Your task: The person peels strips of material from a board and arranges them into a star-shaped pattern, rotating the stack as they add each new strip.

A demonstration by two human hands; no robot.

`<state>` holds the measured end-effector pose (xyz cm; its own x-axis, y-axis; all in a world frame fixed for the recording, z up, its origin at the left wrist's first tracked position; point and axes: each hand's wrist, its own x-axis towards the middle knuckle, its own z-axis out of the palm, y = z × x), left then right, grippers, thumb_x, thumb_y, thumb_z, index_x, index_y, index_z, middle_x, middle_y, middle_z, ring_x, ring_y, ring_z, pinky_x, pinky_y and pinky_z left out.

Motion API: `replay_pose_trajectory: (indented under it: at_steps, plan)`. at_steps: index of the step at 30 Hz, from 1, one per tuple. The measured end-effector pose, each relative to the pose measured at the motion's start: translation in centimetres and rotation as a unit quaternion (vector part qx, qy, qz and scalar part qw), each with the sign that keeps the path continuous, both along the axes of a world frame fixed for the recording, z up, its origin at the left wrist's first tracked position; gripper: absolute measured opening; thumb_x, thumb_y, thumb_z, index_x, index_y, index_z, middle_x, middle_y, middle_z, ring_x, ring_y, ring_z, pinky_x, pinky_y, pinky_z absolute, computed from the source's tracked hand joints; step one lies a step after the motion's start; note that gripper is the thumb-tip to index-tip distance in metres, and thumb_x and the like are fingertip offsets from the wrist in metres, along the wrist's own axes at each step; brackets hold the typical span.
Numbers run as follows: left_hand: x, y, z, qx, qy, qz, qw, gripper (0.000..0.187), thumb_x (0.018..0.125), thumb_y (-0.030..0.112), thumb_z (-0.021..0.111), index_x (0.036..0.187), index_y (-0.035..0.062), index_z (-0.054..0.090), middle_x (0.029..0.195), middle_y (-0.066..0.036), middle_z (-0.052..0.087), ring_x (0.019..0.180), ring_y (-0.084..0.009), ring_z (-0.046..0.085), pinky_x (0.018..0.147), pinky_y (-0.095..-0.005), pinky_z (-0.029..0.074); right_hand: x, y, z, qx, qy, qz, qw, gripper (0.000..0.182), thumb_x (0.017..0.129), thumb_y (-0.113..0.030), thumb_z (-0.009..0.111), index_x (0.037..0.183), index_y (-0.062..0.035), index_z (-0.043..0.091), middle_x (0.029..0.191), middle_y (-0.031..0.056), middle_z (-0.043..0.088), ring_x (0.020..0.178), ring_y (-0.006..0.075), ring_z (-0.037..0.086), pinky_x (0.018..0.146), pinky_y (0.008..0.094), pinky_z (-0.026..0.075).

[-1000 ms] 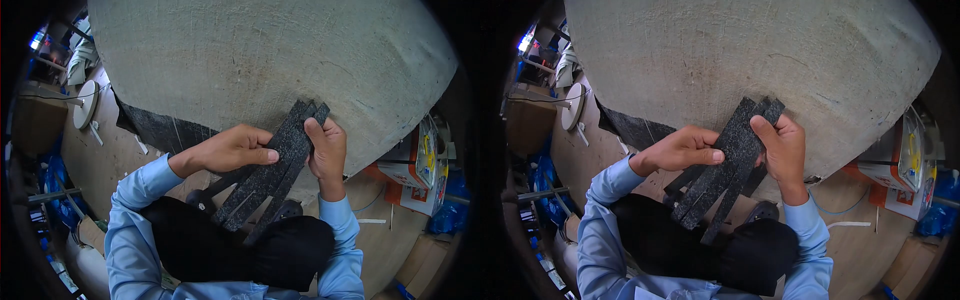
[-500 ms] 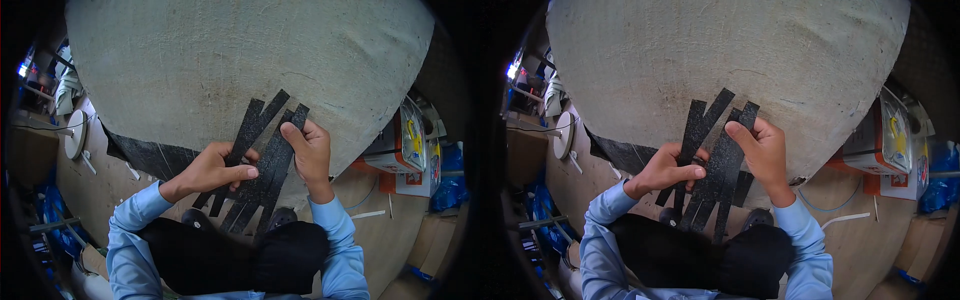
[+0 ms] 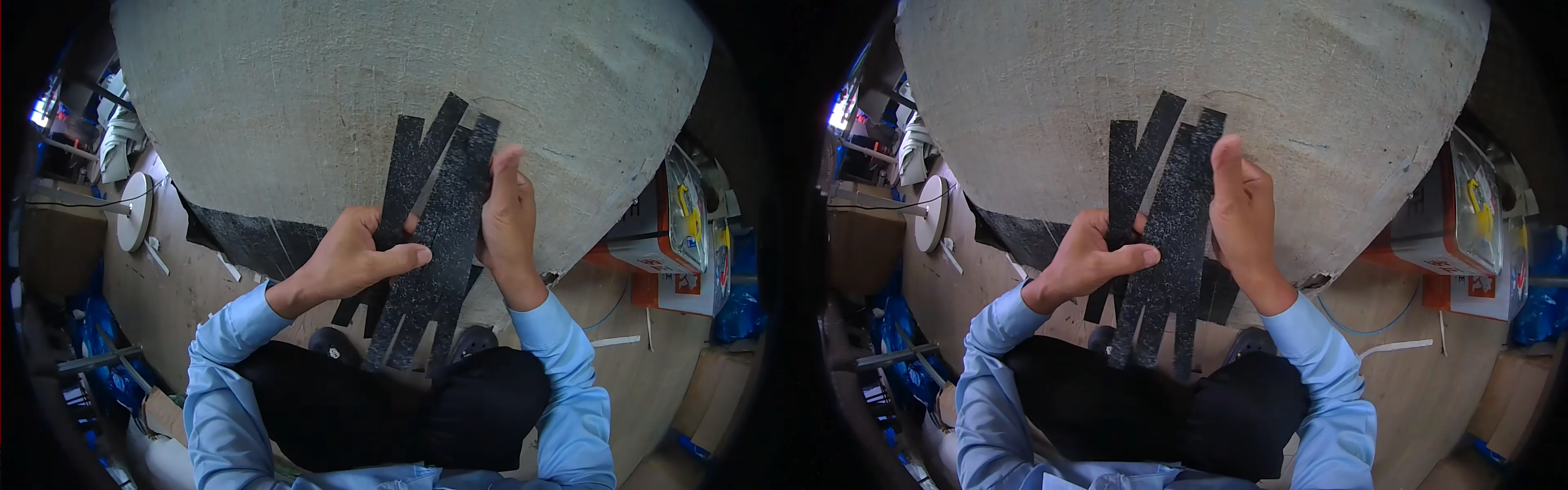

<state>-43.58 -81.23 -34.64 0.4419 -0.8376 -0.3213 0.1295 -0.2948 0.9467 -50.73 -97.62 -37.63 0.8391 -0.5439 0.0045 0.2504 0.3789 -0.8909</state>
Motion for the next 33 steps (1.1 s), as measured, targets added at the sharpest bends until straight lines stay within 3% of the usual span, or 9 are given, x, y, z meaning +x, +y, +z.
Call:
replay_pose_trajectory:
  at_steps: [2, 5, 8, 14, 23, 25, 27, 29, 33]
  plan:
    - [0.2, 0.2, 0.5, -0.019, -0.062, 0.039, 0.997, 0.019, 0.081, 0.015, 0.067, 0.083, 0.0002, 0.056, 0.064, 0.001, 0.055, 0.057, -0.0033, 0.050, 0.048, -0.0194, 0.040, -1.2, -0.2, 0.8, 0.061, 0.016, 0.050, 0.997, 0.035, 0.091, -0.033, 0.052, 0.074, -0.0028, 0.055, 0.066, -0.0031, 0.053, 0.058, 0.0025, 0.050, 0.051, 0.0175, 0.039]
    - [0.8, 0.7, 0.4, -0.037, -0.102, 0.112, 0.988, 0.017, 0.081, 0.013, 0.066, 0.083, -0.0002, 0.055, 0.065, 0.003, 0.054, 0.059, -0.0018, 0.048, 0.049, -0.0187, 0.038, -3.1, -0.1, 0.7, -0.163, 0.113, 0.210, 0.958, 0.027, 0.089, -0.023, 0.057, 0.093, 0.0032, 0.059, 0.083, 0.0054, 0.063, 0.067, 0.0104, 0.058, 0.060, 0.0239, 0.048]
    - [0.9, 0.3, 0.2, -0.067, -0.078, 0.119, 0.987, 0.017, 0.081, 0.012, 0.066, 0.084, -0.0002, 0.055, 0.066, 0.003, 0.053, 0.061, -0.0016, 0.048, 0.049, -0.0182, 0.038, -3.4, 0.2, -0.1, -0.101, 0.092, 0.286, 0.948, 0.017, 0.085, -0.014, 0.061, 0.088, 0.0026, 0.058, 0.073, 0.0046, 0.062, 0.061, 0.0088, 0.057, 0.056, 0.0216, 0.046]
    - [1.1, 0.4, -0.2, -0.057, -0.033, 0.127, 0.990, 0.017, 0.079, 0.011, 0.066, 0.086, -0.0008, 0.056, 0.069, 0.002, 0.055, 0.063, -0.0030, 0.050, 0.054, -0.0186, 0.041, -3.3, 0.7, -2.4, 0.072, 0.038, 0.327, 0.941, 0.016, 0.085, -0.009, 0.059, 0.092, 0.0055, 0.058, 0.085, 0.0111, 0.063, 0.069, 0.0142, 0.061, 0.059, 0.0263, 0.051]
    - [1.4, 0.6, -0.3, -0.042, -0.046, 0.118, 0.991, 0.016, 0.078, 0.010, 0.065, 0.085, -0.0009, 0.057, 0.071, 0.000, 0.056, 0.065, -0.0035, 0.050, 0.056, -0.0195, 0.042, -3.7, 1.0, -1.7, 0.121, 0.038, 0.284, 0.950, 0.017, 0.088, -0.013, 0.056, 0.090, 0.0036, 0.059, 0.072, 0.0086, 0.062, 0.054, 0.0132, 0.058, 0.051, 0.0236, 0.047]
    - [1.2, 0.6, 0.3, -0.030, -0.080, 0.125, 0.988, 0.015, 0.078, 0.011, 0.065, 0.084, -0.0008, 0.057, 0.070, 0.000, 0.056, 0.064, -0.0035, 0.050, 0.055, -0.0199, 0.041, -4.1, 0.9, -0.5, -0.228, 0.041, 0.173, 0.957, 0.020, 0.091, -0.015, 0.052, 0.088, 0.0034, 0.059, 0.067, 0.0095, 0.061, 0.050, 0.0126, 0.057, 0.046, 0.0224, 0.046]
    - [1.3, 0.6, 0.6, -0.021, -0.115, 0.128, 0.985, 0.015, 0.078, 0.011, 0.065, 0.083, -0.0006, 0.057, 0.069, 0.000, 0.056, 0.063, -0.0035, 0.050, 0.054, -0.0202, 0.041, -5.1, 0.3, -0.1, -0.279, 0.011, 0.022, 0.960, 0.022, 0.093, -0.016, 0.048, 0.088, 0.0030, 0.057, 0.059, 0.0092, 0.058, 0.046, 0.0115, 0.054, 0.043, 0.0216, 0.043]
    - [1.7, 0.8, 0.7, -0.049, -0.070, 0.153, 0.984, 0.013, 0.078, 0.011, 0.064, 0.081, -0.0003, 0.057, 0.067, 0.001, 0.055, 0.061, -0.0035, 0.049, 0.052, -0.0208, 0.039, -5.8, -1.4, 0.7, -0.085, -0.104, -0.106, 0.985, 0.022, 0.093, -0.018, 0.047, 0.092, 0.0024, 0.054, 0.054, 0.0075, 0.054, 0.042, 0.0098, 0.048, 0.039, 0.0210, 0.039]
    - [1.6, 1.0, 0.9, -0.034, -0.100, 0.140, 0.985, 0.013, 0.078, 0.011, 0.064, 0.081, -0.0004, 0.057, 0.067, 0.002, 0.054, 0.061, -0.0034, 0.049, 0.051, -0.0211, 0.038, -5.5, -0.6, 1.5, -0.102, -0.088, -0.070, 0.988, 0.028, 0.089, -0.022, 0.057, 0.102, 0.0022, 0.051, 0.055, 0.0037, 0.050, 0.041, 0.0082, 0.046, 0.038, 0.0204, 0.037]
